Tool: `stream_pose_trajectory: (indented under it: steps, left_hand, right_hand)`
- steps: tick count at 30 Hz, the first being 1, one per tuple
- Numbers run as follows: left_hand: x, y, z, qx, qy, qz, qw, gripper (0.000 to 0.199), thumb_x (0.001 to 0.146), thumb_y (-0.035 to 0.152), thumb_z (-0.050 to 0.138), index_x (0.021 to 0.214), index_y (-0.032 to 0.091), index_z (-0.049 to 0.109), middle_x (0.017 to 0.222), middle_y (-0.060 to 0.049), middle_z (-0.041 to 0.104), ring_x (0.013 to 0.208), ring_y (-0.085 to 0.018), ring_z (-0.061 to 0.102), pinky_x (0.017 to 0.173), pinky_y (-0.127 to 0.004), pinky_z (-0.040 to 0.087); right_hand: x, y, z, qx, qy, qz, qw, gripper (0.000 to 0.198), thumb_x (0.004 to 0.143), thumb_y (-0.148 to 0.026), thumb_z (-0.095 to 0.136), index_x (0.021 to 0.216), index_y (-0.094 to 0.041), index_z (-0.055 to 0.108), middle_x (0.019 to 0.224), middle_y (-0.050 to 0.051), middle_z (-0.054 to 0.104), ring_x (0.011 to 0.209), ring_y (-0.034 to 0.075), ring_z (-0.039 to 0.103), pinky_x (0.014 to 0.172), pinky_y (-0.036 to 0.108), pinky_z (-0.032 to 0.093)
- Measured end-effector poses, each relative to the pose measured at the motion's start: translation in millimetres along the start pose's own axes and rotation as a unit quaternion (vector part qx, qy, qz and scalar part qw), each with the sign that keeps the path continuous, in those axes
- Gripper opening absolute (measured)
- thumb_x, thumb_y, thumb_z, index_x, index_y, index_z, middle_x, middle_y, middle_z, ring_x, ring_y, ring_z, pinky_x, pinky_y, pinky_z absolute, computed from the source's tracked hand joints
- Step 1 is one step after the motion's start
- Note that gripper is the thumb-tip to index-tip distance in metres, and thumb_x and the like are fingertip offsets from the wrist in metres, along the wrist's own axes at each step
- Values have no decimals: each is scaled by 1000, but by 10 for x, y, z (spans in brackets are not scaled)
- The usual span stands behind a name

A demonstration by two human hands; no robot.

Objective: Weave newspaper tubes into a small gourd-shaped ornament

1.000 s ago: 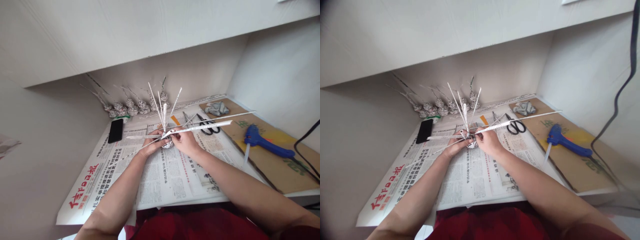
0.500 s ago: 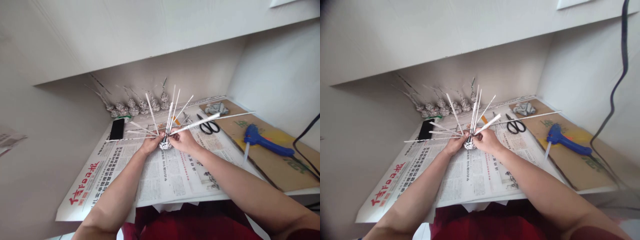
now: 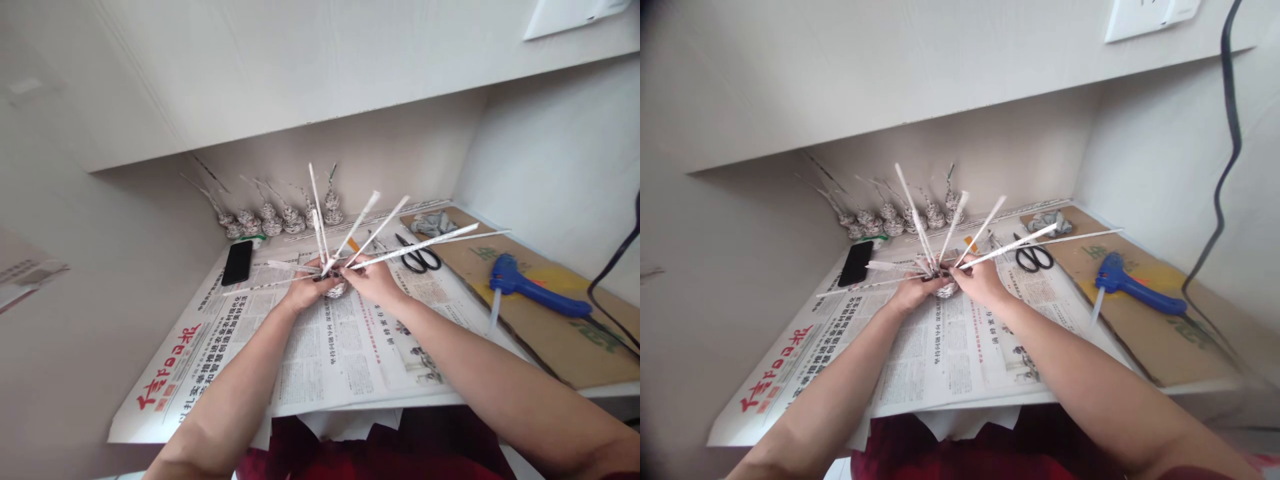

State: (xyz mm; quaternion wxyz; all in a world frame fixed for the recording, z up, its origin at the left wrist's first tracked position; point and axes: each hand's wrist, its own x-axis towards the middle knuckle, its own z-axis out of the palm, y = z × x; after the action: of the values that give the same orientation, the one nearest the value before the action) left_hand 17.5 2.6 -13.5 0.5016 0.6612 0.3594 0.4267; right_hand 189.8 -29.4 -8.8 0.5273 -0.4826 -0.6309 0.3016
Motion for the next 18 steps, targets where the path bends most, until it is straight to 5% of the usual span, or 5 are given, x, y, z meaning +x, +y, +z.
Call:
stream_pose_trajectory:
  steps: [4,9,13,18]
  left_hand:
    - [8,-1,-17,-3,15,22,1000,28,67,28,74,89,13,67,83,-5,68,76,-19,62,76,-33,48]
    - [-21,112,-24,129,8,65,990,20,71,35,73,73,16,68,80,-5,67,78,-19,60,78,-32,46]
    - [-32,121,9,91,9,44,995,20,68,35,75,71,17,68,83,-5,68,79,-19,60,78,-32,46]
    - [-13,50,23,31,47,-13,998,23,65,34,77,72,15,66,74,-3,66,68,-16,57,69,-30,45]
  right_hand:
    - [-5,-13,0,-7,-3,-2,1000,12,79,-30,62,80,-19,66,64,1,67,57,16,63,56,26,49]
    - [19,4,-41,-76,11,-40,996,12,80,-25,60,84,-19,70,70,3,71,63,17,66,63,28,51]
    - [29,7,-51,-87,-3,-68,994,14,82,-21,57,84,-19,71,82,5,74,73,19,69,71,31,54]
    - [30,43,0,-25,0,-3,1000,14,80,-22,61,92,-18,68,83,6,74,66,18,69,68,31,56]
